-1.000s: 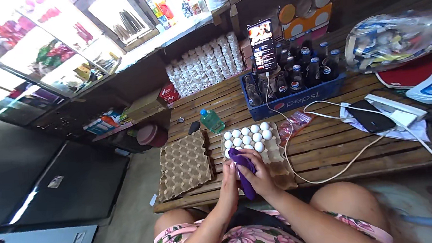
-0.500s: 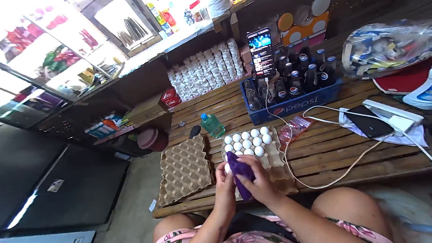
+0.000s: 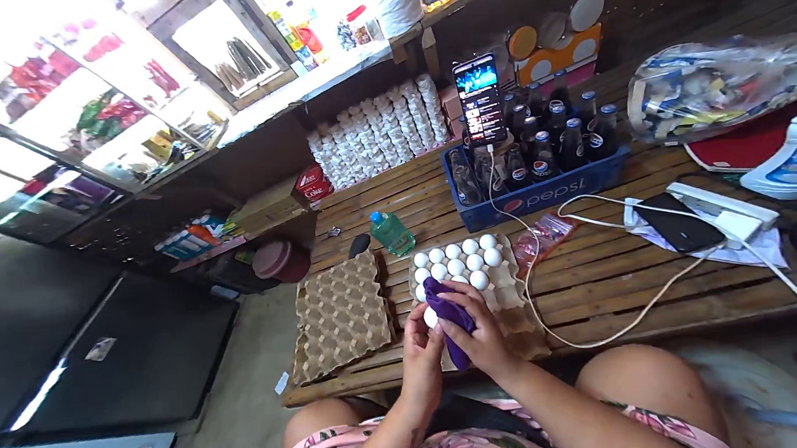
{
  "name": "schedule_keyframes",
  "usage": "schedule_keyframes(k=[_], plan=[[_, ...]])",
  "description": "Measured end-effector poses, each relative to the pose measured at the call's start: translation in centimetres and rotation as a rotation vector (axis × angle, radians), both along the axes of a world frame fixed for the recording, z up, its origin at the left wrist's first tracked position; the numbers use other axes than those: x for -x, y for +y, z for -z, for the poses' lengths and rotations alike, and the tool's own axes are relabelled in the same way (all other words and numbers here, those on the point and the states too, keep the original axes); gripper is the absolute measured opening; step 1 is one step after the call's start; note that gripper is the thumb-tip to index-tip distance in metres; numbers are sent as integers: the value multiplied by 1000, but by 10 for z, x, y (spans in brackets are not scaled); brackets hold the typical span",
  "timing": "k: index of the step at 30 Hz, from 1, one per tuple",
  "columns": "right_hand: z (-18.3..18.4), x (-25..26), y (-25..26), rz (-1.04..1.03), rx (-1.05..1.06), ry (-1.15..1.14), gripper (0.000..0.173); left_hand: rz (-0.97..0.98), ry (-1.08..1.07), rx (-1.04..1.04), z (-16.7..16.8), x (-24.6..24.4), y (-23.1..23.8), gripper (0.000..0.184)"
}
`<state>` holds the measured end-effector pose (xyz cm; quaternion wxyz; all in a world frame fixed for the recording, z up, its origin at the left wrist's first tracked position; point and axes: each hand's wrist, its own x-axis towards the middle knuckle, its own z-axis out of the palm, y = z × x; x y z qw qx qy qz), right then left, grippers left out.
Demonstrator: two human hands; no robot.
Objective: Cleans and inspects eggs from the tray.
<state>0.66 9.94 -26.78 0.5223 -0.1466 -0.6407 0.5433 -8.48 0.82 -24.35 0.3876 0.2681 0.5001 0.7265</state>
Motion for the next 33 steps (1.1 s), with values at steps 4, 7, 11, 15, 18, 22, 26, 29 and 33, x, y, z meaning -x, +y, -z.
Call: schedule_keyframes(k=[4,7,11,15,18,22,26,29,33], plan=[[-27,-10,-2,-144,542,-46,47,28,92,-60,3,1,-2,54],[-30,-12,1,-169,701,-61,52,41,151,-81,4,-1,-2,53],[-8,-5,-4,-65,120,5,39,-2,143,-63,2,0,-2,53],[4,1,0,-19,-111,7,37,-18,144,-85,5,3,-2,53],[-11,-6,-4,-116,244,53,40,8,211,-148,3,0,-2,48],[-34,-15,2,-221,769,-49,56,60,256,-161,3,-4,-2,45],[-14,-9,-4,-131,293,38,40,22,186,-69,2,-1,-1,51],[0,-2,-1,-37,-85,23,34,2,98,3,0,2,-1,45],[-1,-1,-1,-66,5,15,37,12,160,-2,2,1,-3,44]])
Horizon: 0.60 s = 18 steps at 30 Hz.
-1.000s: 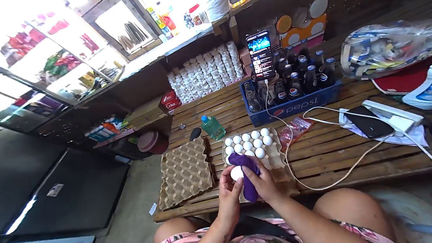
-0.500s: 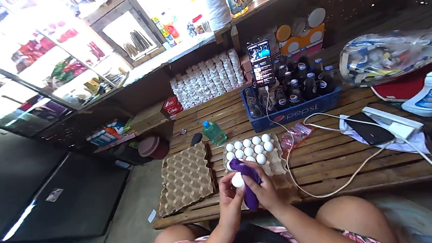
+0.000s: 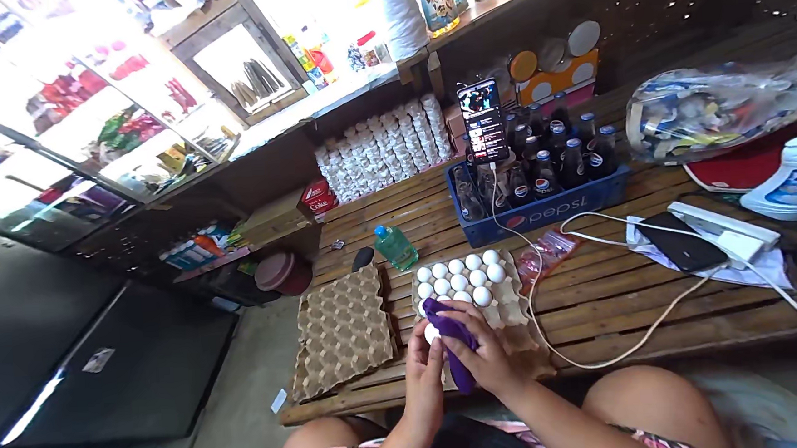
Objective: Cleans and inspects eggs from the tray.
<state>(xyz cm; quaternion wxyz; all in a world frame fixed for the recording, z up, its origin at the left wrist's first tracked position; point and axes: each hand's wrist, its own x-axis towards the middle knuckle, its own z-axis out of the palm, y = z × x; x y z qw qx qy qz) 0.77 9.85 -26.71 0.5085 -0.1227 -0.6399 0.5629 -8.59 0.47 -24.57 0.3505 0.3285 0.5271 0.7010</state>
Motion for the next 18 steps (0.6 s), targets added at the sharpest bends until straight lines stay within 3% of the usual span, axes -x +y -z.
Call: schedule_keyframes(k=[3,5,7,11,13,15,18], plan=[[-24,-10,0,-112,508,-76,46,43,86,-54,-1,-2,-1,50],[-31,-13,3,-148,688,-154,55,62,98,-63,-1,-3,-1,54],[-28,-13,0,-133,601,-172,53,45,72,-35,-1,-3,0,56],[0,-1,-3,2,-19,-49,37,4,-71,26,-4,-2,2,51],[7,3,-2,50,-137,-66,36,6,-115,28,-3,-1,2,52],[6,3,-1,33,-58,-60,36,19,-95,18,-1,-1,1,53],[-12,-5,-1,-62,365,-55,43,53,-9,-7,-3,-2,0,58]])
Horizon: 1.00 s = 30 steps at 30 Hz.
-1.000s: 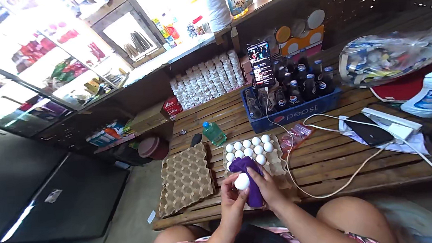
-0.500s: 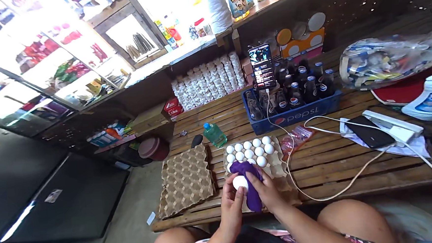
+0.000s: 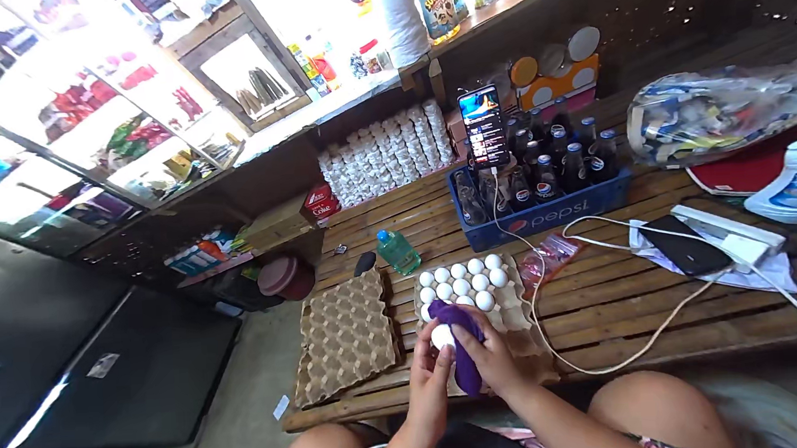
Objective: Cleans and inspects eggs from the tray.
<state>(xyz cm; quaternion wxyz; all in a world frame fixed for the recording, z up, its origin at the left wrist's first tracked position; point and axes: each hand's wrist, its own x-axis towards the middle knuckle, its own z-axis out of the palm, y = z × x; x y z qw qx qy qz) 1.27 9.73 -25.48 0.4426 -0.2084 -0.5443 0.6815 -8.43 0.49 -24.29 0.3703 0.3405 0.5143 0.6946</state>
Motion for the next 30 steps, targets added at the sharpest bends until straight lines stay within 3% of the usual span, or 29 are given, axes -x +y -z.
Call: schedule_keyframes(k=[2,4,7,10,14,19,23,25,27,30], plan=[[-17,-6,2,-54,296,-64,54,31,18,-14,0,0,0,64],[-16,-6,2,-66,322,-80,57,26,2,-3,0,0,1,63],[4,1,-3,10,-94,-7,43,-13,-69,17,-1,1,3,50],[18,7,-1,107,-451,-24,37,-17,-128,29,-4,2,4,48],[19,8,1,99,-444,-22,37,-6,-178,35,-4,2,3,48],[1,-1,-1,17,-79,-21,47,27,-149,-5,-3,2,1,54],[16,5,-1,92,-489,-21,39,-18,-200,8,-5,2,2,46],[21,7,0,118,-595,-47,35,-37,-169,42,-5,4,3,42],[20,7,1,105,-536,-37,35,-33,-109,76,-3,5,2,40],[5,1,1,12,-138,4,43,14,-64,78,-3,5,1,47]])
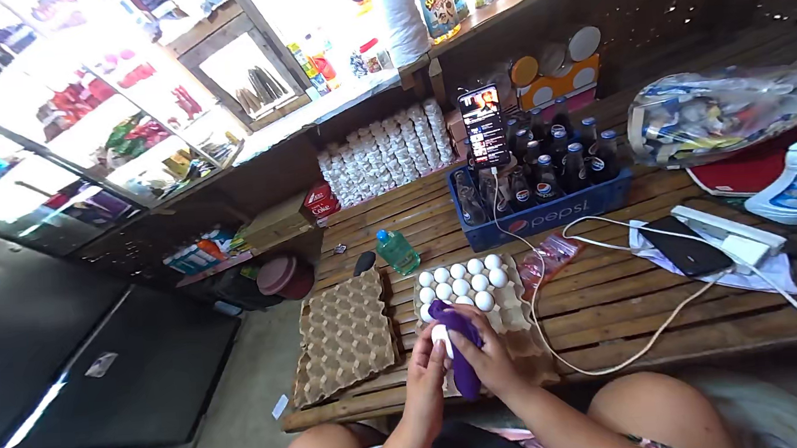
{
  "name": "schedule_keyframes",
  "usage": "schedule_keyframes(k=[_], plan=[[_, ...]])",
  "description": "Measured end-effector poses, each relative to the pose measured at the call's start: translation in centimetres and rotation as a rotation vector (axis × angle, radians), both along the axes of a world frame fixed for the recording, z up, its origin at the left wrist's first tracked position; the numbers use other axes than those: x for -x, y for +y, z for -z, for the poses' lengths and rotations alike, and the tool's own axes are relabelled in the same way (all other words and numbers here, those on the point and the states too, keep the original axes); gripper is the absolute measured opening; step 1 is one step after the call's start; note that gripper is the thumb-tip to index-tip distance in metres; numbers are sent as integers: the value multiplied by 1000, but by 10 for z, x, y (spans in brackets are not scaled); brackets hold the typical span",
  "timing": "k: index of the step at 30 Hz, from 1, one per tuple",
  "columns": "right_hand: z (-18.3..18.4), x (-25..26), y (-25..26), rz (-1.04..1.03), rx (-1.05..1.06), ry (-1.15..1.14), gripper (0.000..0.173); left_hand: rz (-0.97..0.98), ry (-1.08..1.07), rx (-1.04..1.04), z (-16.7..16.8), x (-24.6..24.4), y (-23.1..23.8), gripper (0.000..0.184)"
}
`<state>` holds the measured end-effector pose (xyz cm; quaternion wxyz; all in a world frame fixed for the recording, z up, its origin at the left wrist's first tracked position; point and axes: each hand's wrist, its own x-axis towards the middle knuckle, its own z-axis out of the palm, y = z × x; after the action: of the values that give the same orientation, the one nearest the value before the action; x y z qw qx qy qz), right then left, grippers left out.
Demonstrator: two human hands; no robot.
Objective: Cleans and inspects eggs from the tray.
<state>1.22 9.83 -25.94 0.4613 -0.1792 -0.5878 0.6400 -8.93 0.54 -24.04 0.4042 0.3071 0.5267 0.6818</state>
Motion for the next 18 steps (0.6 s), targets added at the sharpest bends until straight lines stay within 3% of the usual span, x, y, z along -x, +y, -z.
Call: schedule_keyframes(k=[2,4,8,11,13,18], plan=[[-16,-6,-1,-51,294,-60,52,16,-5,-28,-1,-1,0,53],[-13,-4,-2,-73,307,-64,54,-21,-28,-50,-5,-1,2,56],[12,6,-5,47,-211,-23,42,-77,-69,-50,-8,5,6,52],[18,9,-1,111,-399,-39,37,-70,-104,-29,-7,2,4,51],[15,7,0,109,-362,-37,37,-49,-119,-15,-7,0,3,46],[2,2,1,46,13,-55,44,-44,-190,-24,-10,3,4,51]])
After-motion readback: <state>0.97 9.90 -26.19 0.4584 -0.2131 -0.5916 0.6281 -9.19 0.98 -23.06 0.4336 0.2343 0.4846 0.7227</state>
